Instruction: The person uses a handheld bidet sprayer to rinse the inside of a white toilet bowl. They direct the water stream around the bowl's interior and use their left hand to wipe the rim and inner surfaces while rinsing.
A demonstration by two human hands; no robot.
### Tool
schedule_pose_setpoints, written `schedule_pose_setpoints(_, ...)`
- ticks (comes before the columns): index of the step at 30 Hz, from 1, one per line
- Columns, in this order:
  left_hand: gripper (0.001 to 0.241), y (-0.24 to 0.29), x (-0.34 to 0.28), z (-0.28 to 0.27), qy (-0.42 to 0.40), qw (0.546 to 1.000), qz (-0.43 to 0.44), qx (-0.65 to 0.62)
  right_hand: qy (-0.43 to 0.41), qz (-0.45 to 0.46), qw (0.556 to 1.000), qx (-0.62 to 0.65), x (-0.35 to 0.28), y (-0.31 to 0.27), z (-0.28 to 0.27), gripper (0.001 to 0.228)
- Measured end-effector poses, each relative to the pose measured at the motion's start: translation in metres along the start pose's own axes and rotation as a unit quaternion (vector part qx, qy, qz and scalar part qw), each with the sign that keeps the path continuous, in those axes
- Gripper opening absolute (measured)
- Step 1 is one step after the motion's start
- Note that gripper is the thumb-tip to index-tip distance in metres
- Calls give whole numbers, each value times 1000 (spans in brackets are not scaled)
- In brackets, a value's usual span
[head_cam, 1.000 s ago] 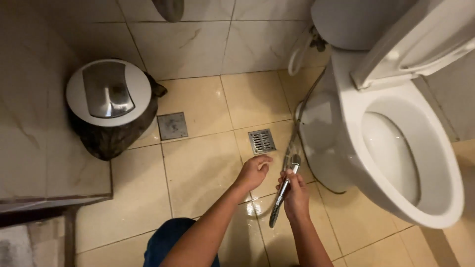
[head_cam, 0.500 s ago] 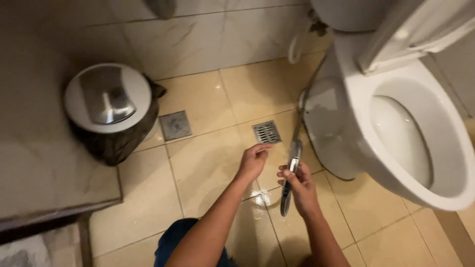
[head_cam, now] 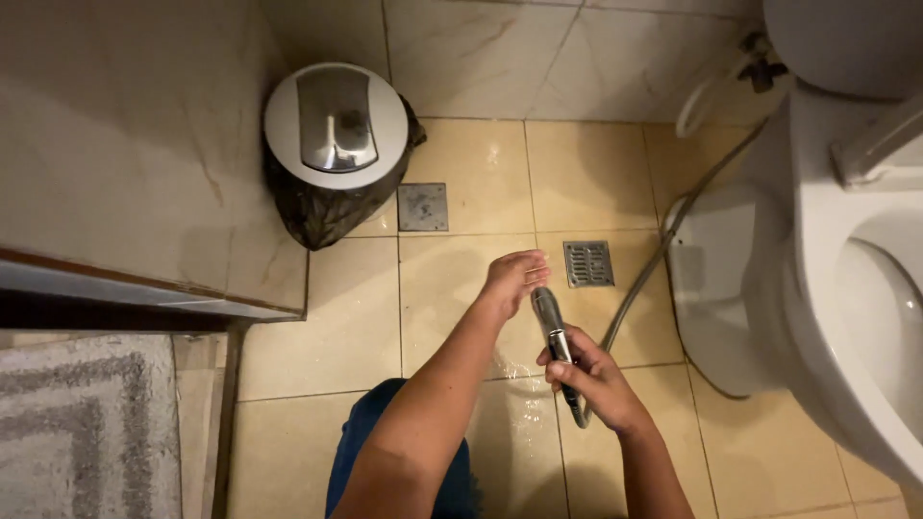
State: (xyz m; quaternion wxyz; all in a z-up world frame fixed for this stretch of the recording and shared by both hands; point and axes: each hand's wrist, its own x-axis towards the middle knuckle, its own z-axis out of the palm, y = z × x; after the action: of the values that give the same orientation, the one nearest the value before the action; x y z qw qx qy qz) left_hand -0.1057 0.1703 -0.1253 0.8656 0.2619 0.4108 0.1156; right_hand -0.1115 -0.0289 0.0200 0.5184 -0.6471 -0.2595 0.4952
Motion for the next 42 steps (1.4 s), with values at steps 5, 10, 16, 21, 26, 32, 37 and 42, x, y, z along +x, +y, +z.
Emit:
schedule_pose_setpoints(5, 21, 31, -7, -14, 59, 998, -14, -27, -22, 30, 999, -36, 14, -13, 19, 56)
schedule_pose_setpoints(10, 21, 20, 15, -27, 53, 994, 9, -99, -44, 59, 997, -27, 20, -20, 36, 57)
schedule_pose_setpoints(16, 17, 31, 2, -26, 90, 990, 24, -110, -35, 40, 998, -42, 26, -13, 31, 57)
schedule_pose_setpoints(21, 24, 32, 10, -37, 70, 986, 32, -146, -59, 62, 996, -40, 29, -13, 34, 59)
schedule_pose_setpoints(26, 33, 8, 62, -63, 38, 985, 41, -165, -89, 6, 996, -30, 43, 4, 24, 65)
schedule_pose_setpoints(32, 33, 22, 50, -67, 39, 985, 43, -162, -97, 6, 995, -32, 53, -5, 29, 64)
schedule_pose_setpoints(37, 35, 18, 71, -83, 52, 975, 52, -209, -89, -8, 995, -38, 61, -11, 31, 64)
schedule_pose_setpoints(42, 37, 39, 49, -87, 63, 971, 65, -223, -90, -17, 995, -49, 72, -8, 37, 64)
